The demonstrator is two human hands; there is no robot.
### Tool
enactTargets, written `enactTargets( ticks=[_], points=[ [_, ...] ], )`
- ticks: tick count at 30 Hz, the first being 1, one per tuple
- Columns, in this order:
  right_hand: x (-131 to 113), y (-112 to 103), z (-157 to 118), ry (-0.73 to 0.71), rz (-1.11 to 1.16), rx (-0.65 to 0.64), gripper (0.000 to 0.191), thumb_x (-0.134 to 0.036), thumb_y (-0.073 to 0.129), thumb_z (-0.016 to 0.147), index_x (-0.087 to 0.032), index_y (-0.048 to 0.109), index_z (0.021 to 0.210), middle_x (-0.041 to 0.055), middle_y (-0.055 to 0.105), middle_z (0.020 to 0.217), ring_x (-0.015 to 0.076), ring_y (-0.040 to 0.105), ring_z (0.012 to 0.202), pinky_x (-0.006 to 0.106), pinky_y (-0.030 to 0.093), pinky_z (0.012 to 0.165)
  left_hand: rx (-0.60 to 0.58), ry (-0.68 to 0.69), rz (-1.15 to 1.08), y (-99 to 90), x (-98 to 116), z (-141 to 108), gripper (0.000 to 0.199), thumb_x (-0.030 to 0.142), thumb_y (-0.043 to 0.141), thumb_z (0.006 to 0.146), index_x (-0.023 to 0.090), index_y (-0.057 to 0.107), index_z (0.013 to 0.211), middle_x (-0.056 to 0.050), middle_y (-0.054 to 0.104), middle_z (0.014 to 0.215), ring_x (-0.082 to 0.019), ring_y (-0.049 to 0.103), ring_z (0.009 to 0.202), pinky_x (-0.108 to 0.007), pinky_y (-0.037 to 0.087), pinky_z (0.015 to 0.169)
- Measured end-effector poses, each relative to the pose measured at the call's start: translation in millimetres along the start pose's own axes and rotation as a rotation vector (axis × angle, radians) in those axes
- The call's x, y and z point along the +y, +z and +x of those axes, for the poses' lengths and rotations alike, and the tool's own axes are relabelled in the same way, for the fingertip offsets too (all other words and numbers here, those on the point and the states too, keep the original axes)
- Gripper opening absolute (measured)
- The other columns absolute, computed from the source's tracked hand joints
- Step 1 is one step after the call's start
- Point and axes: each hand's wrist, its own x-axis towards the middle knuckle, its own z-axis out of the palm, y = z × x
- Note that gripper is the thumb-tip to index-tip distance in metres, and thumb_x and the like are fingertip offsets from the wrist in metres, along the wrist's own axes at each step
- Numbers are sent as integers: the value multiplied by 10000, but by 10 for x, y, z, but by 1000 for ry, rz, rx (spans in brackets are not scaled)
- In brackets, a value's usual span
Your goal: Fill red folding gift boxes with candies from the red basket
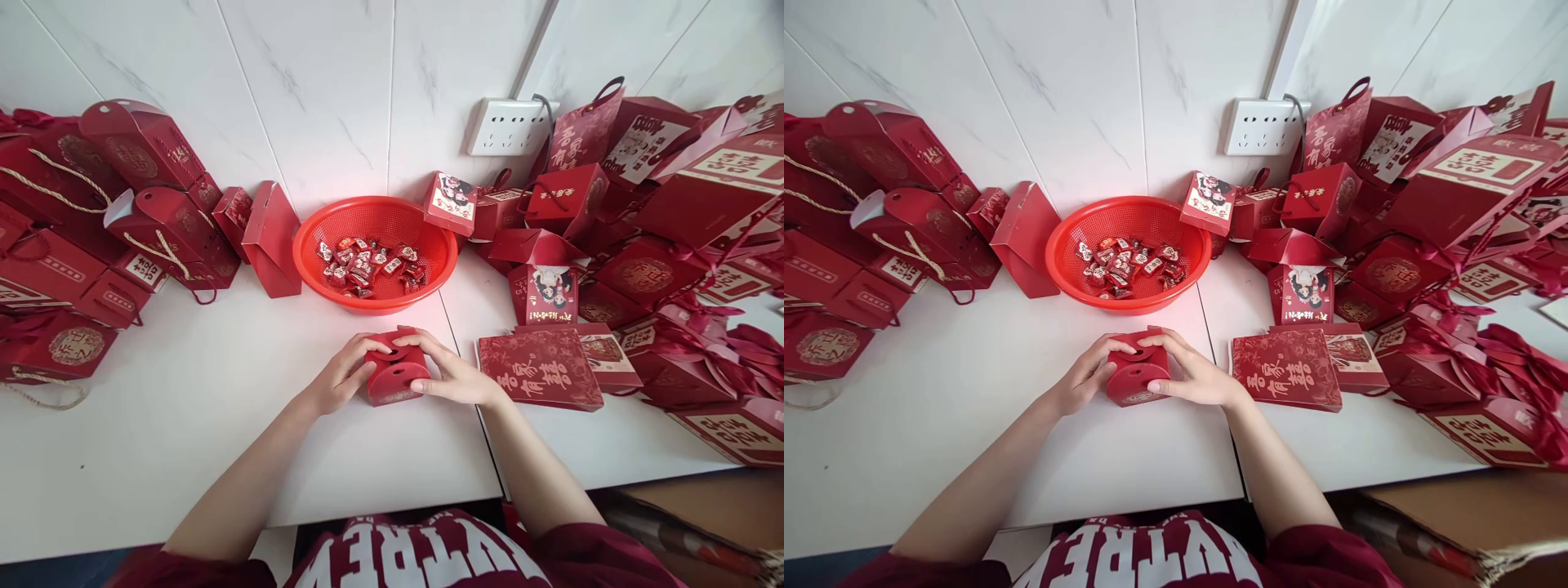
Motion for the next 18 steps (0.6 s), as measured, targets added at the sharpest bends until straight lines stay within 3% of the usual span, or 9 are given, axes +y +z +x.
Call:
enactTargets(
  ticks=[3, 6, 9, 12, 18],
  points=[
    [28, 43, -7, 90, 94, 36, 440, -373, 553, 988, -293, 463, 1411, 78, 342, 1564, 261, 272, 1489, 458, 251, 1211, 4, -15, 21, 17, -4, -15, 391, 419, 404, 1026, 271, 501, 1374, -105, 493, 1419, -271, 502, 1305, -432, 431, 1096],
    [55, 63, -7, 123, 185, 60, 414, -329, 509, 998, -300, 451, 1408, 69, 317, 1582, 245, 358, 1440, 436, 300, 1185, 29, 24, 94, 38, -21, -27, 459, 427, 375, 1028, 265, 430, 1454, -119, 411, 1501, -292, 415, 1396, -469, 397, 1139],
    [59, 62, 0, 111, 195, 57, 425, -322, 528, 985, -292, 455, 1403, 67, 330, 1572, 238, 380, 1419, 417, 322, 1172, 93, 171, 262, 53, -35, -31, 560, 531, 411, 989, 239, 435, 1466, -143, 326, 1560, -351, 295, 1466, -552, 311, 1184],
    [42, 50, 10, 90, 173, 55, 424, -335, 534, 986, -281, 459, 1400, 74, 351, 1559, 235, 379, 1421, 413, 324, 1174, 125, 331, 392, 64, -30, -33, 676, 636, 466, 924, 241, 445, 1472, -144, 349, 1564, -388, 306, 1454, -597, 286, 1182],
    [31, 43, 31, 65, 138, 53, 427, -369, 540, 991, -263, 457, 1396, 89, 404, 1527, 236, 442, 1379, 430, 353, 1169, 59, 402, 521, 83, -23, -16, 636, 420, 663, 871, 286, 480, 1465, -112, 422, 1562, -347, 420, 1412, -556, 336, 1176]
  ],
)
